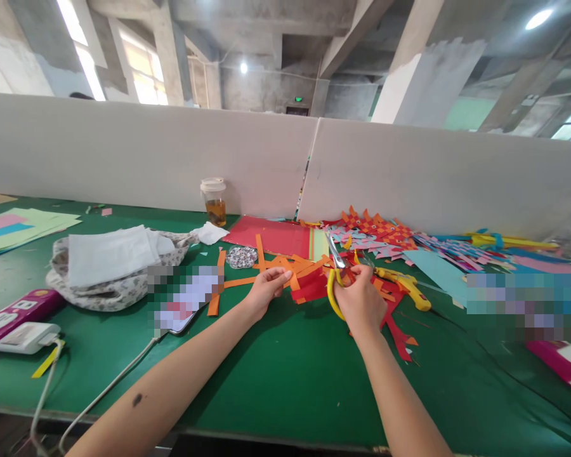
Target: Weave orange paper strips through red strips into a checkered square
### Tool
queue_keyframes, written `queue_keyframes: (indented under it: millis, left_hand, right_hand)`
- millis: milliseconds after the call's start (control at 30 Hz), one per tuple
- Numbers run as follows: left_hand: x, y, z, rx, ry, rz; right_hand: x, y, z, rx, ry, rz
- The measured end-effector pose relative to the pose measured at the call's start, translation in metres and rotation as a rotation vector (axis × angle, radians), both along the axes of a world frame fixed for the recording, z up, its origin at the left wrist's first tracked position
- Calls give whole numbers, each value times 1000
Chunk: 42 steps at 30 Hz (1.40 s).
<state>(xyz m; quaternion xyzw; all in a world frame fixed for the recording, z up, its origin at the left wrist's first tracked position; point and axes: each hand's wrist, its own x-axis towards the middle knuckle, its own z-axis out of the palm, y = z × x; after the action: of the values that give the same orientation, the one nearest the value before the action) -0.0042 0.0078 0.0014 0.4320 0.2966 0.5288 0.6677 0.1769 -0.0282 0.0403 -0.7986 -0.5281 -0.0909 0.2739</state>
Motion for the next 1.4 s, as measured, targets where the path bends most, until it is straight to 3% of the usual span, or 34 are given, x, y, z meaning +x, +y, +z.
queue_keyframes:
  millis: [200,433,733,933,1133,1400]
  left_hand:
    - [0,2,-3,12,13,-5]
    - [0,2,-2,4,13,6]
    - [0,1,-2,20,19,-3]
    - [0,1,-2,16,1,-2]
    - [0,4,-4,1,-25,88]
    - [-1,6,-5,1,-65,106]
  right_hand:
    - [25,10,-3,-72,15,-168]
    - [20,9,-6,149,73,-130]
    - [6,2,-6,239,74,67]
    - [-2,-2,-4,253,100,280]
    - [-8,-3,-9,152,34,619]
    - [-10,-5,-14,18,-58,701]
